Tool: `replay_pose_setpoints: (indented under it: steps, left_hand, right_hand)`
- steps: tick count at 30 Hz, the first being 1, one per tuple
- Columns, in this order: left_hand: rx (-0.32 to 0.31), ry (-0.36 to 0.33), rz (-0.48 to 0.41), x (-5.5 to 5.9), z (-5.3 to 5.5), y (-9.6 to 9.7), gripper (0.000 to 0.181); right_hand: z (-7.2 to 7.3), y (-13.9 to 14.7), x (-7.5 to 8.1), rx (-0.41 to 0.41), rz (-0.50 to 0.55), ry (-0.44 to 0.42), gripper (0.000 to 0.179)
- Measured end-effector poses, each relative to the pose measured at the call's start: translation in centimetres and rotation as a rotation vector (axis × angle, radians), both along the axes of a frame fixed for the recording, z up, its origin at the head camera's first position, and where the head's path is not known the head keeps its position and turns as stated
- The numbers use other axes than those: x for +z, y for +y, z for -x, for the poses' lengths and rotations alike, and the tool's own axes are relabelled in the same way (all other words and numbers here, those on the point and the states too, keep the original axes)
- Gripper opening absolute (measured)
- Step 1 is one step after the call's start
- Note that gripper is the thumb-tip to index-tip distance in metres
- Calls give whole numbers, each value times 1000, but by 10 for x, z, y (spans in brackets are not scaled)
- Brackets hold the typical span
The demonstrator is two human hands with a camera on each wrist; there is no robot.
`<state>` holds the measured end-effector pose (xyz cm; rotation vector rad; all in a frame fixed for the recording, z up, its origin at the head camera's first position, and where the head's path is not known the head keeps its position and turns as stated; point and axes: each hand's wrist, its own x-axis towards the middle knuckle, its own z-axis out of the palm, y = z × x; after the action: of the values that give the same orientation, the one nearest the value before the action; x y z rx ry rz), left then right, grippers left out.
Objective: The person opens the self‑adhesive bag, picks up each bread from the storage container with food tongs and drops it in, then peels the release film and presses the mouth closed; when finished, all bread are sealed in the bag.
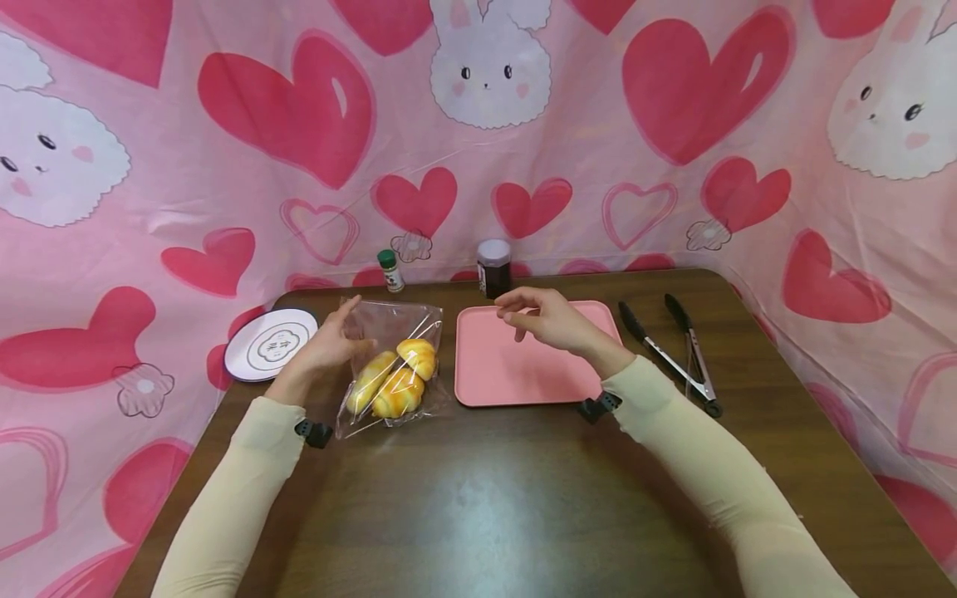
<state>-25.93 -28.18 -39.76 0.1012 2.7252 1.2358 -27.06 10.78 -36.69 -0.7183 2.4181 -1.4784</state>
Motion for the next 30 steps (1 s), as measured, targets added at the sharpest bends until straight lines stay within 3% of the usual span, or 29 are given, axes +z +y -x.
replay_pose_setpoints:
  steps: [6,9,13,16,19,24,30]
  left_hand:
    - [-25,-59,108,-2,-2,2,99]
    - [-55,-62,207,-2,-5,4,91]
    - [-192,8,325,-3,-9,8,73]
    - [-315,39,316,-4,-11,12,63]
    - [-385,70,319,-6,-10,17,60]
    - [-383,125,368,-11,-8,25,56]
    - [-365,113,370,-11,-6,27,56]
  right_hand:
    - [1,4,-2,5,3,-12,29]
    - [2,6,-3,8,8,-15,30]
    - [1,9,-4,15,11,-7,31]
    - [2,12,-5,13,6,-1,31]
    - [2,15,-6,7,-7,2,31]
    - [2,22,-6,-11,-26,2,31]
    - [3,36,-3,-23,-61,49,32]
